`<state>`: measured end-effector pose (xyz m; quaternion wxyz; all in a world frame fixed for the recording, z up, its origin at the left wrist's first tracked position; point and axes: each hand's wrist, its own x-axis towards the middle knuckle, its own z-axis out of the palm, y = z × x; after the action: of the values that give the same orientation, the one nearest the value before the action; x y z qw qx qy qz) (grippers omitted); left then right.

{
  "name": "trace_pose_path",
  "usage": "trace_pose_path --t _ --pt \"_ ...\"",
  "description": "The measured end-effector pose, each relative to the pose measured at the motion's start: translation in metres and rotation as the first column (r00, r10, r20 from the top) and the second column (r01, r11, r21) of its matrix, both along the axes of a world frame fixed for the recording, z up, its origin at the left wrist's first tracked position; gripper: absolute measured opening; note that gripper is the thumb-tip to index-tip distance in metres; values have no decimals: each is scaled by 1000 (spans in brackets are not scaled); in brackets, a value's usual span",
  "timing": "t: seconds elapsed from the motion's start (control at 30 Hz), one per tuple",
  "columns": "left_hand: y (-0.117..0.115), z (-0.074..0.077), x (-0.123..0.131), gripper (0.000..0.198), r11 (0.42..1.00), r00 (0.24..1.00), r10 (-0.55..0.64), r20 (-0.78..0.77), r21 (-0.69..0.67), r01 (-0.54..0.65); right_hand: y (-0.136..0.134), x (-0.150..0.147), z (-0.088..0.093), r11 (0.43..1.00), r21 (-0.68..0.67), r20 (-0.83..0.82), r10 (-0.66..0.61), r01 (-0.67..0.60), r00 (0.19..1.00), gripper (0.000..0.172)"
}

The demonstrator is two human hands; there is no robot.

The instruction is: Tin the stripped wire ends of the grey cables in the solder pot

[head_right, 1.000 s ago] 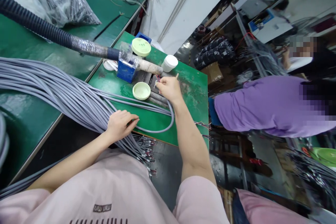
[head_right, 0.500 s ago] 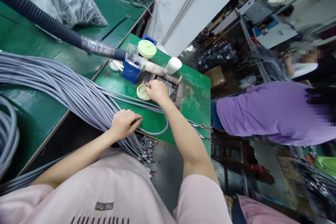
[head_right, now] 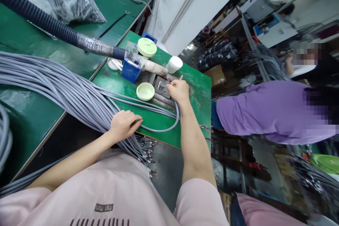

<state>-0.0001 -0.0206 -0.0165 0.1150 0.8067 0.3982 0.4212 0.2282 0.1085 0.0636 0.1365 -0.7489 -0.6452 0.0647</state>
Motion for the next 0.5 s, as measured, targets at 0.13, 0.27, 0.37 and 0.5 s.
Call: trace_pose_path --t 0.13,0.27,0.37,0.5 --pt "0 0 1 21 1000 1000 11 5 14 -11 9 17 -20 995 -40 17 -92 92 996 19" --pt "0 1 1 19 999 1000 22 20 36 -23 15 21 -29 988 -72 77 -129 135 989 17" --pt "0 1 1 19 999 1000 26 13 32 -26 18 21 -32 987 -80 85 -130 137 988 17" --pt "0 1 1 22 1000 1000 23 -7 13 -23 20 20 -34 986 -90 81 -134 141 988 15"
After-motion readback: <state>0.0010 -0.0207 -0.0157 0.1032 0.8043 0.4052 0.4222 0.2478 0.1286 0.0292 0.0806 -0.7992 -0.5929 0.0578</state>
